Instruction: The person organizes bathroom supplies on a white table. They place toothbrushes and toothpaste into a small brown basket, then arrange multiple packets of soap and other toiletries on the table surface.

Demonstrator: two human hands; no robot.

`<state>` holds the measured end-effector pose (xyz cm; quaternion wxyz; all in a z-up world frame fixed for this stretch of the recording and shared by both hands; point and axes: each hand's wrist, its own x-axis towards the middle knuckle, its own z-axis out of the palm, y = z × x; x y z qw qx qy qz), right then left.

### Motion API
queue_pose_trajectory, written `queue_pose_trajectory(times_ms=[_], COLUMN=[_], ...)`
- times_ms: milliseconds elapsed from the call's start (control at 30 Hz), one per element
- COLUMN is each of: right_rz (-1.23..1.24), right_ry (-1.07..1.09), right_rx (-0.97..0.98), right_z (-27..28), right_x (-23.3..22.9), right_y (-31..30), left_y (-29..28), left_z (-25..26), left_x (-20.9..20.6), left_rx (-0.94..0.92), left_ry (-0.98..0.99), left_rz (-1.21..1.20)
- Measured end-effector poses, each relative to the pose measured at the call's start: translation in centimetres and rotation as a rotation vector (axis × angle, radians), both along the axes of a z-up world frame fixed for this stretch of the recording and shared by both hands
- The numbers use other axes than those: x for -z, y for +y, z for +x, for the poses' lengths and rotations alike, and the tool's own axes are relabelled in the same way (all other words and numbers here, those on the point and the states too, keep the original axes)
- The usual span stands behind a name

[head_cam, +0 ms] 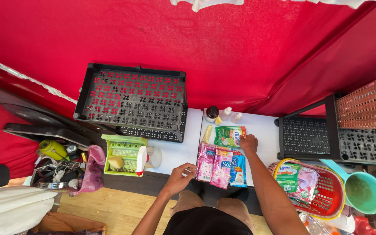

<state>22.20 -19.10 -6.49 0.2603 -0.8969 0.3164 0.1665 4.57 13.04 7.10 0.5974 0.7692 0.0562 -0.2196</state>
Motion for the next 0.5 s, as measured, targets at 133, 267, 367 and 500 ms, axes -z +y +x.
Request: queue_pose_trajectory(times_ms=[133, 267, 367, 500], right_rz=[0.011, -0.024, -0.009, -0.073], right_ry=[-0.008, -0.048, -0.047, -0.125], right_rx=[-0.028, -0.121, -0.184, -0.227], right_z=[-0.2, -0.8, -1.0, -1.6], right_x=[0.0, 0.5, 0.4, -1.7], right_y=[0.0, 0.4, 0.7, 0.2], left_y=[-0.2, -0.5, -0.5, -1.2], left_z=[0.6, 1.1, 1.6, 2.5], left_x=[-0.7, -1.3, -1.3, -0.5], left_rx=[0.018, 0.027, 0.045, 0.058], left_ry=[-0.009, -0.002, 0.007, -0.024], left_rz=[-0.011, -0.013, -0.005, -0.023])
